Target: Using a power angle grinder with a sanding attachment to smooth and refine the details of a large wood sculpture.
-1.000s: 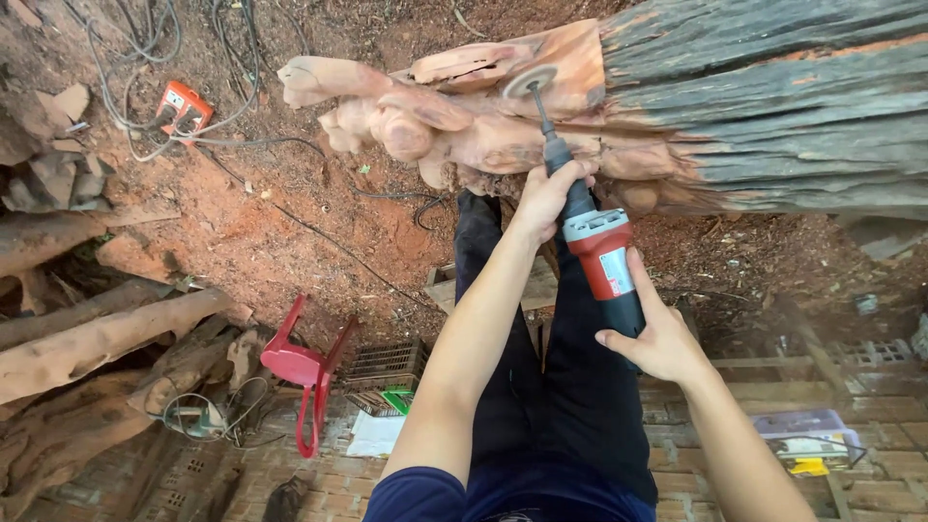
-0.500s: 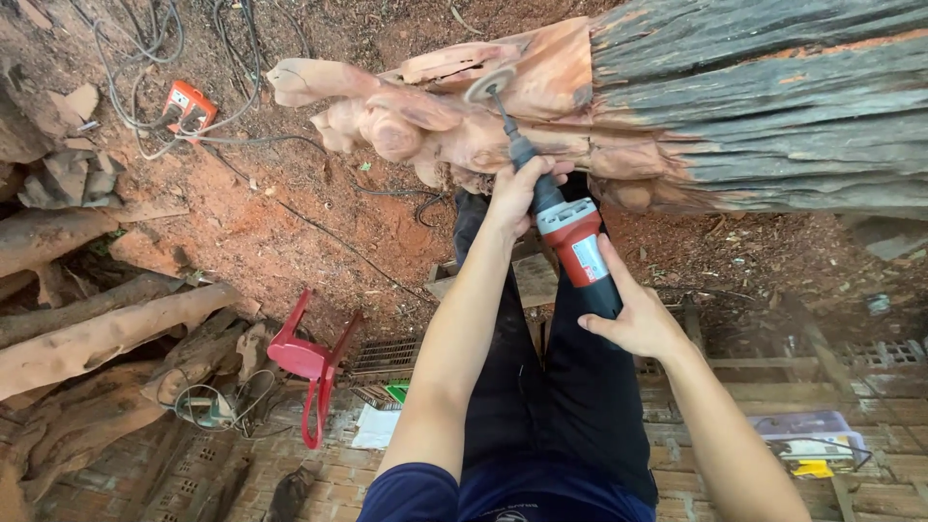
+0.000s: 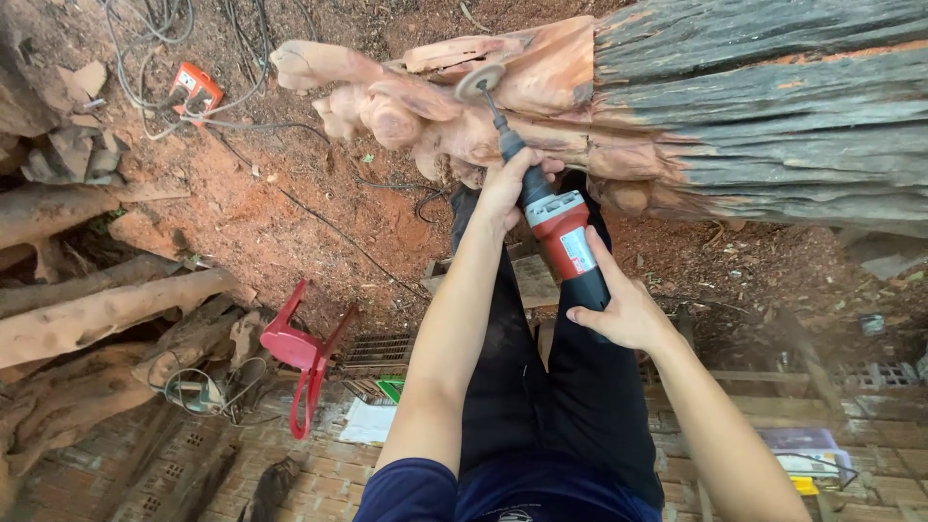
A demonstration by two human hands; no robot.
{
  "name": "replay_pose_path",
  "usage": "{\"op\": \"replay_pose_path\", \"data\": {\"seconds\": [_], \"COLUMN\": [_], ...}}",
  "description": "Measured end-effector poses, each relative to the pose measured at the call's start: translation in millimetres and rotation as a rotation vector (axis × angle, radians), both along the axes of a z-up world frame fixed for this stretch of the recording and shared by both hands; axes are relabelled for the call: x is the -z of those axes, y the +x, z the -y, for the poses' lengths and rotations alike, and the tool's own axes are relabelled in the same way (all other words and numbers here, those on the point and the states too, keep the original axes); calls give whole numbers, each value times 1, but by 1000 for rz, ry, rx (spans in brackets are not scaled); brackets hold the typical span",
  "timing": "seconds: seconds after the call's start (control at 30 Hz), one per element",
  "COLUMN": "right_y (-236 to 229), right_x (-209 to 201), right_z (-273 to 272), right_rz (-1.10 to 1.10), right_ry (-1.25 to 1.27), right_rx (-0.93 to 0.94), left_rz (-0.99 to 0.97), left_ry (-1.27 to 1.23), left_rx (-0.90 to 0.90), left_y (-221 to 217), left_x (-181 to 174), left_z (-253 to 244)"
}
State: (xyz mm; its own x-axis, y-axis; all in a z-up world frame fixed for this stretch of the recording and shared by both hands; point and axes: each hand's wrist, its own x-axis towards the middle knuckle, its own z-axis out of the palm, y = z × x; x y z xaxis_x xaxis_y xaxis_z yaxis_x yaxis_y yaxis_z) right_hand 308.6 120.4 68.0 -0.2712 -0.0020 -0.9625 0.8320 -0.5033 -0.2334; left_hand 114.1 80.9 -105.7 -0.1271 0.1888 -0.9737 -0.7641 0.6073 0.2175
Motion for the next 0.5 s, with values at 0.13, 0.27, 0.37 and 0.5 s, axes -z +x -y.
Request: {"op": "replay_pose_path", "data": {"seconds": [0.13, 0.27, 0.37, 0.5], "right_y": [1, -2, 4, 7], "right_x": [1, -8, -10, -19], "right_z": [0, -9, -8, -13], "right_rz": [-21, -6, 2, 30], "right_ry": [3, -17, -13, -35], "right_rx": [-16, -17, -51, -76], "left_rz": [-8, -42, -105, -151], "left_ry": [3, -14, -71, -94], "left_rx": [6, 18, 59, 85], "left_y": [-1, 6, 14, 28], "left_x": [4, -2, 2, 14], "left_z": [1, -7, -1, 11]}}
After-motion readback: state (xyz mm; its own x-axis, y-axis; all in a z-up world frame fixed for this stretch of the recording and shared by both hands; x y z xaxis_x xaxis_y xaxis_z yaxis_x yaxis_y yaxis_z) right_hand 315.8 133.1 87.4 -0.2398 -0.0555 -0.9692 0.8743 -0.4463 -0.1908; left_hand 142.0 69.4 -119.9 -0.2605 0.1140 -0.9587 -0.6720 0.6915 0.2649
